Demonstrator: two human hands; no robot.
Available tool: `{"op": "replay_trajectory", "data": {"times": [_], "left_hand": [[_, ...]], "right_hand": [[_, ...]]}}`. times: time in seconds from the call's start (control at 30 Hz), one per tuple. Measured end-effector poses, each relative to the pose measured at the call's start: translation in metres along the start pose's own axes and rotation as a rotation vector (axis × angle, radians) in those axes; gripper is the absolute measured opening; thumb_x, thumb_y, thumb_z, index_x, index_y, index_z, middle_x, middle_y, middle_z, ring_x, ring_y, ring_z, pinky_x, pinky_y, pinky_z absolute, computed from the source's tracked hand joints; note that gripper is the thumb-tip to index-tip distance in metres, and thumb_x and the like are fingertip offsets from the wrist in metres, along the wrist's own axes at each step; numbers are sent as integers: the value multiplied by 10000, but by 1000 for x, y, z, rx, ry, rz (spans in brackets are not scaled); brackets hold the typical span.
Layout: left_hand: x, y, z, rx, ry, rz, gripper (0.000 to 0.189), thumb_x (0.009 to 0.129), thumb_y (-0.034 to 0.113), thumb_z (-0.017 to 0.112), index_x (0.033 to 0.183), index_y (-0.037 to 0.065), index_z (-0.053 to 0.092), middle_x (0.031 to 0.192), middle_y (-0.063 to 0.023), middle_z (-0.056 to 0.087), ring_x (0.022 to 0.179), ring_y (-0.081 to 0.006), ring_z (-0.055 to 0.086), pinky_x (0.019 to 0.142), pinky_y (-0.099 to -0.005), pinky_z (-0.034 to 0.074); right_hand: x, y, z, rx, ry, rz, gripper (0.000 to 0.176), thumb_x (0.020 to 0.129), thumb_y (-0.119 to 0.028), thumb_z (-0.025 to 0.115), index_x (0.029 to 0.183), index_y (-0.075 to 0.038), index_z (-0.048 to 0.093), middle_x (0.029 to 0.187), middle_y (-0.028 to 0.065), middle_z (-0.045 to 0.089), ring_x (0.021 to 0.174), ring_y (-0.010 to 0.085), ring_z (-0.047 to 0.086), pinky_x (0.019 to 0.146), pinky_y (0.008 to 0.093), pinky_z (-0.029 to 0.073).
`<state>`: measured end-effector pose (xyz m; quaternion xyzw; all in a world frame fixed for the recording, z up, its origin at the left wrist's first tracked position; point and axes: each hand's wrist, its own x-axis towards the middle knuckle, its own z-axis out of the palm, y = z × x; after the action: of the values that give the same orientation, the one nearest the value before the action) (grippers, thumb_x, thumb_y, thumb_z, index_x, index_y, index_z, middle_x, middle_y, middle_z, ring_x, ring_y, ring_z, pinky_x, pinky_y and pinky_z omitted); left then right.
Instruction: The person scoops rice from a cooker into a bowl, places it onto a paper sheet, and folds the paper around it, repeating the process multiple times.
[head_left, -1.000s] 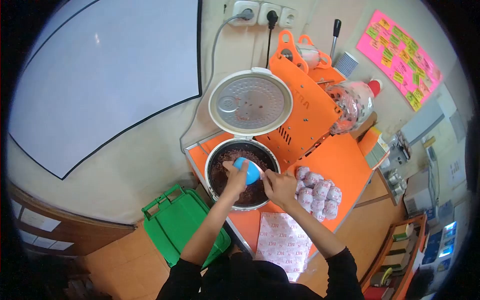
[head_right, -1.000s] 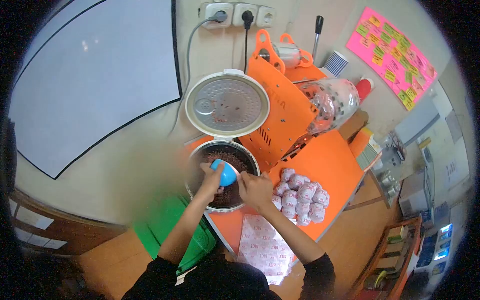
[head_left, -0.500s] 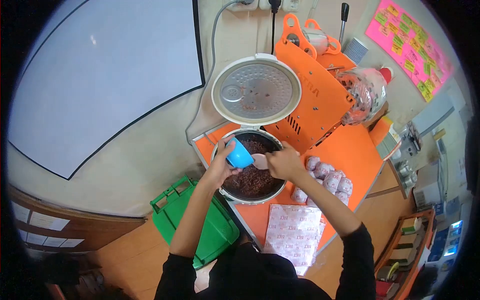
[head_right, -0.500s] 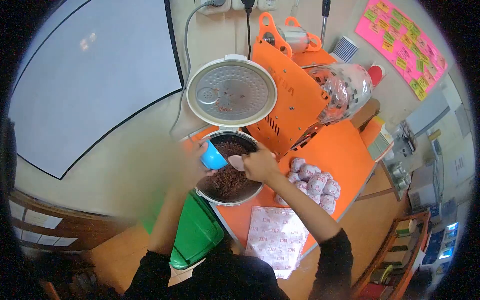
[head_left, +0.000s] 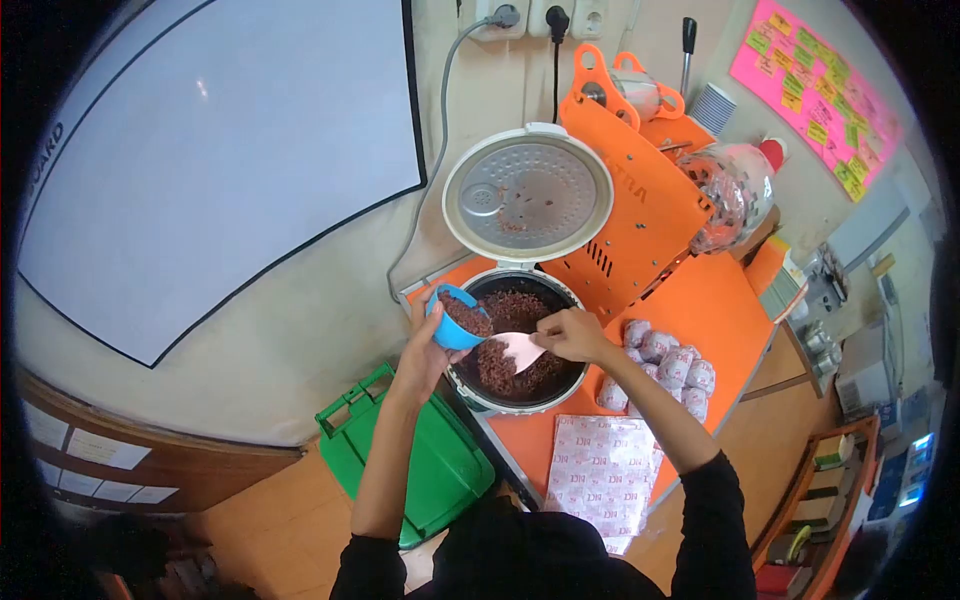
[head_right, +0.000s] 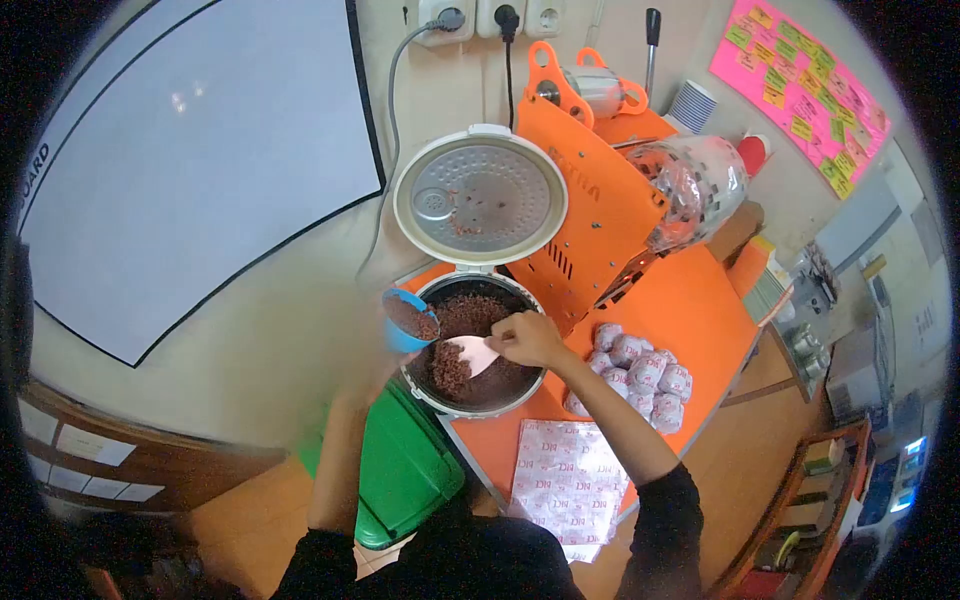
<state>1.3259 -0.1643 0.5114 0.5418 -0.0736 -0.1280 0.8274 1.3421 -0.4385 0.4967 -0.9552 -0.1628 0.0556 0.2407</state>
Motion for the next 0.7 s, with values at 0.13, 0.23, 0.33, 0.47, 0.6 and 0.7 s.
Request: {"op": "replay_trajectory", "data": {"times": [0.13, 0.23, 0.33, 0.47, 0.6, 0.7], "left_hand": [[-3, 9, 13, 139, 83, -204, 531, 963, 515, 503, 1391, 256, 325, 1282, -66, 506, 1089, -201, 550, 828, -384, 462], [6, -12, 30, 232, 76, -267, 498, 946, 532, 534, 1315, 241, 366, 1177, -51, 517, 971, -189, 553, 729, -390, 469], [18, -38, 60, 142, 132, -291, 504, 929, 557, 544, 1267, 236, 354, 1132, -47, 508, 912, -199, 552, 695, -385, 452], [23, -26, 71, 78, 125, -463, 470, 902, 591, 561, 1147, 211, 429, 1018, -53, 543, 821, -214, 564, 634, -356, 445], [46, -19, 30, -350, -329, -703, 421, 937, 564, 515, 960, 145, 551, 887, -85, 561, 713, -244, 537, 545, -318, 404], [39, -23, 21, -542, -289, -697, 416, 975, 526, 463, 1107, 140, 546, 1013, -142, 585, 728, -281, 548, 567, -352, 446]], "right_hand": [[-28, -3, -23, 88, 286, 121, 300, 832, -385, 634, 672, -131, 632, 618, 101, 630, 568, 324, 609, 568, 434, 449], [-41, -20, -25, -173, 645, -41, 255, 838, -301, 664, 657, -123, 627, 543, 105, 581, 465, 295, 536, 524, 383, 366], [-58, -52, -5, -390, 751, -245, 199, 806, -239, 667, 662, -135, 578, 548, 34, 558, 472, 222, 536, 545, 354, 359], [-83, -59, 9, -505, 757, -324, 91, 779, -183, 666, 768, -128, 595, 627, -21, 547, 538, 124, 557, 553, 313, 349], [-88, -58, 7, -512, 852, -371, 121, 768, -194, 677, 776, -114, 586, 631, -19, 526, 540, 117, 535, 554, 304, 346], [-91, -41, -7, -550, 827, -399, 119, 788, -191, 671, 784, -114, 580, 638, -20, 529, 570, 129, 539, 571, 310, 357]]}}
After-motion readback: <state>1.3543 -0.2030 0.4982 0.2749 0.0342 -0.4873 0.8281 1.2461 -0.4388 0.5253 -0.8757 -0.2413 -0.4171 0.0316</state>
